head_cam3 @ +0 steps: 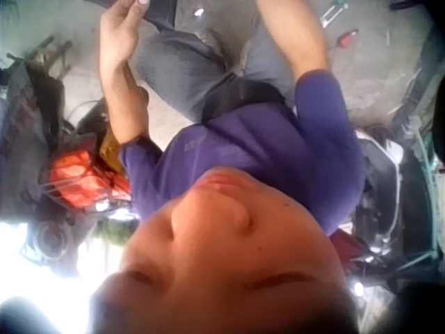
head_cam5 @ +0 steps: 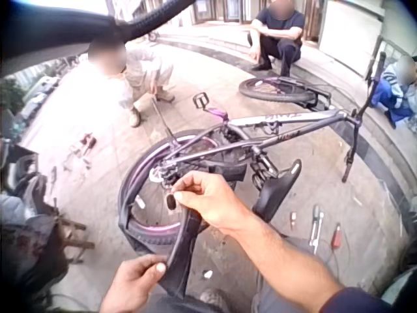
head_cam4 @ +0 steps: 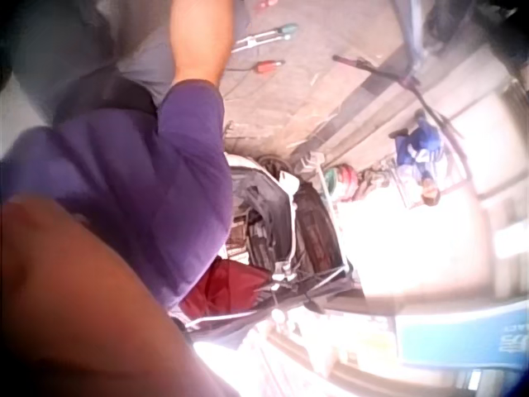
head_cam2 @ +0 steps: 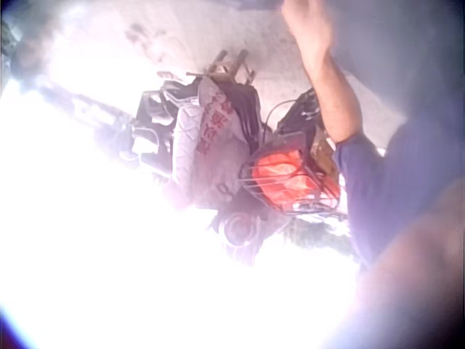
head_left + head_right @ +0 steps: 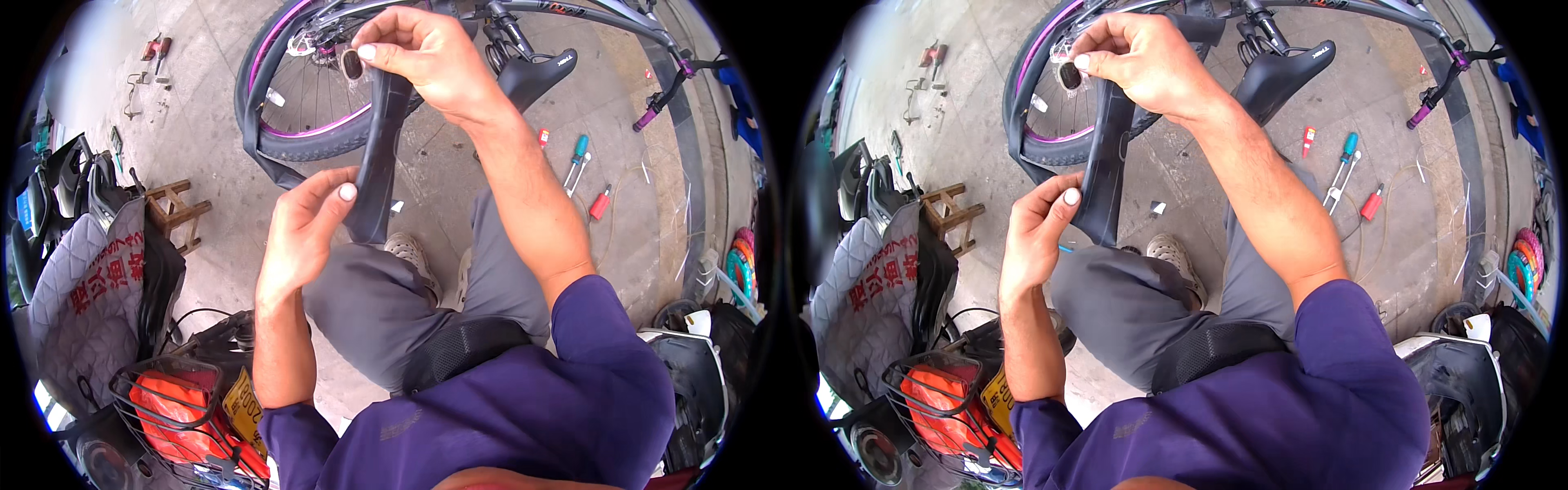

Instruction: The person sits on the ground and repairs a bicycle inner tube. They peel a circular patch from its backing and apply it to the tube, pressing it firmly to secure the seal. The person then manipulates the tube, preparing to insert it into the tire.

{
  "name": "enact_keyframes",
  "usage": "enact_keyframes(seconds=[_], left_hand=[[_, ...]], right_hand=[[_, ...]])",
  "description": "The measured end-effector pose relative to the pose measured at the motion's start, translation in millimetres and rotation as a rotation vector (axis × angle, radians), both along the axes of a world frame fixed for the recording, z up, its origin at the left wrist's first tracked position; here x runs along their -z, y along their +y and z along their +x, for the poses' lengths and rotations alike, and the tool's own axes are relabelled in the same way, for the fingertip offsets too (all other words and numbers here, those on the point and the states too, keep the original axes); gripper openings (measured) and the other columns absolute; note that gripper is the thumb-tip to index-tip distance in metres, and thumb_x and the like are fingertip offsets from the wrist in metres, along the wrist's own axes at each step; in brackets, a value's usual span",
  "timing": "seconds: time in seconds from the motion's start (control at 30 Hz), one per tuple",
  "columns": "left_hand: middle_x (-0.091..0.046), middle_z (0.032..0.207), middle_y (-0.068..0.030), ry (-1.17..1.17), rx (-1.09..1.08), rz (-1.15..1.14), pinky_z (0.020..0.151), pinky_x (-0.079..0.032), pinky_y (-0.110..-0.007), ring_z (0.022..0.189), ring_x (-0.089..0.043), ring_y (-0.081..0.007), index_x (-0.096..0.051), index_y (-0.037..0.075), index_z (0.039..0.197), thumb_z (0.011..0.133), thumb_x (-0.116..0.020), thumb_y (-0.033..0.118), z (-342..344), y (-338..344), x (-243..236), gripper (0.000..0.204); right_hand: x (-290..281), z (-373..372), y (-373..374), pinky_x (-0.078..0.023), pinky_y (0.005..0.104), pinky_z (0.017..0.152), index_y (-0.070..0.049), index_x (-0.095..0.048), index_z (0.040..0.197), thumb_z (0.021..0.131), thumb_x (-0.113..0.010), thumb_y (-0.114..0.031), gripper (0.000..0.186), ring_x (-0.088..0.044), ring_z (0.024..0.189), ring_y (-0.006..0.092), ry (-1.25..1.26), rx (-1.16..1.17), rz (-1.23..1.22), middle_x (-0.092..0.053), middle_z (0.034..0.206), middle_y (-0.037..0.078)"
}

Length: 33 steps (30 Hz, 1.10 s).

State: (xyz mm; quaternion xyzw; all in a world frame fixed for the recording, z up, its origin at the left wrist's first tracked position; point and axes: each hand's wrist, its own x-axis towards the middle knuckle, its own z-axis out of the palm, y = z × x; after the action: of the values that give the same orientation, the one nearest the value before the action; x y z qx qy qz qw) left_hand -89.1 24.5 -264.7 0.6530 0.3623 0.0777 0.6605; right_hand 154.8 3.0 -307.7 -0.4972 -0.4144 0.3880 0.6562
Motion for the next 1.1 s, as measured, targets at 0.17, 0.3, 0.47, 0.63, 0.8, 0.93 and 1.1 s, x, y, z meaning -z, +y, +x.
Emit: enact_keyframes(seconds=[0.17, 0.3, 0.47, 0.63, 0.8, 0.93, 1.1], left_hand=[[-0.063, 0.088, -0.0036, -0.169, 0.166, 0.063, 0.074, -0.049, -0.025, 0.079, -0.058, -0.0082, -0.067, -0.004, 0.117, 0.099, -0.066, 0.014, 37, -43, -24, 0.025], [-0.055, 0.092, -0.0033, -0.188, 0.132, 0.208, 0.069, -0.045, -0.025, 0.072, -0.050, -0.0087, -0.057, -0.001, 0.087, 0.090, -0.073, 0.000, 58, -60, -7, 0.016], [-0.064, 0.109, -0.0081, -0.443, -0.026, -0.472, 0.084, -0.050, -0.030, 0.094, -0.061, -0.0129, -0.053, 0.008, 0.096, 0.084, -0.078, -0.004, 79, -88, 27, 0.030], [-0.062, 0.089, -0.0137, -0.364, 0.044, -0.654, 0.055, -0.053, -0.032, 0.068, -0.061, -0.0217, -0.049, 0.000, 0.125, 0.079, -0.083, 0.011, 93, -110, 37, 0.058], [-0.059, 0.082, -0.0138, -0.349, 0.124, -0.794, 0.051, -0.046, -0.032, 0.063, -0.057, -0.0206, -0.050, -0.002, 0.127, 0.077, -0.079, 0.004, 98, -104, 22, 0.058], [-0.058, 0.079, -0.0114, -0.383, 0.046, -0.686, 0.051, -0.043, -0.032, 0.063, -0.055, -0.0192, -0.050, -0.002, 0.127, 0.073, -0.079, 0.000, 98, -114, 20, 0.061], [-0.061, 0.114, -0.0096, -0.518, 0.311, -0.708, 0.089, -0.049, -0.033, 0.101, -0.060, -0.0159, -0.047, 0.000, 0.135, 0.083, -0.074, -0.005, 80, -102, 43, 0.059]], right_hand=[[-68, 26, -35, -0.051, 0.0240, 0.071, 0.002, -0.065, 0.101, 0.094, -0.063, 0.002, 0.007, -0.062, 0.079, 0.0079, 0.006, 0.085, 0.114, -0.067, 0.089, 0.003], [-72, 51, -56, -0.053, 0.0283, 0.071, 0.001, -0.069, 0.099, 0.092, -0.067, -0.002, 0.009, -0.065, 0.077, 0.0108, -0.187, 0.277, 0.145, -0.071, 0.086, 0.005], [-40, 77, -79, -0.057, 0.0327, 0.073, 0.000, -0.070, 0.098, 0.088, -0.067, -0.002, 0.011, -0.072, 0.077, 0.0178, -0.285, 0.425, 0.114, -0.074, 0.083, 0.011], [-37, 80, -106, -0.054, 0.0301, 0.065, -0.001, -0.066, 0.100, 0.091, -0.065, -0.004, 0.009, -0.067, 0.073, 0.0169, -0.475, 0.541, 0.063, -0.070, 0.086, 0.008], [-45, 84, -110, -0.056, 0.0374, 0.070, -0.003, -0.069, 0.092, 0.083, -0.066, -0.003, 0.010, -0.072, 0.076, 0.0282, -0.599, 0.687, 0.137, -0.072, 0.082, 0.013], [-43, 81, -102, -0.055, 0.0375, 0.069, -0.003, -0.068, 0.091, 0.082, -0.067, -0.001, 0.009, -0.072, 0.077, 0.0281, -0.544, 0.694, 0.218, -0.072, 0.084, 0.012], [-29, 86, -95, -0.051, 0.0299, 0.065, 0.001, -0.062, 0.096, 0.090, -0.066, 0.003, 0.007, -0.063, 0.073, 0.0161, -0.416, 0.579, 0.335, -0.065, 0.082, 0.009]])
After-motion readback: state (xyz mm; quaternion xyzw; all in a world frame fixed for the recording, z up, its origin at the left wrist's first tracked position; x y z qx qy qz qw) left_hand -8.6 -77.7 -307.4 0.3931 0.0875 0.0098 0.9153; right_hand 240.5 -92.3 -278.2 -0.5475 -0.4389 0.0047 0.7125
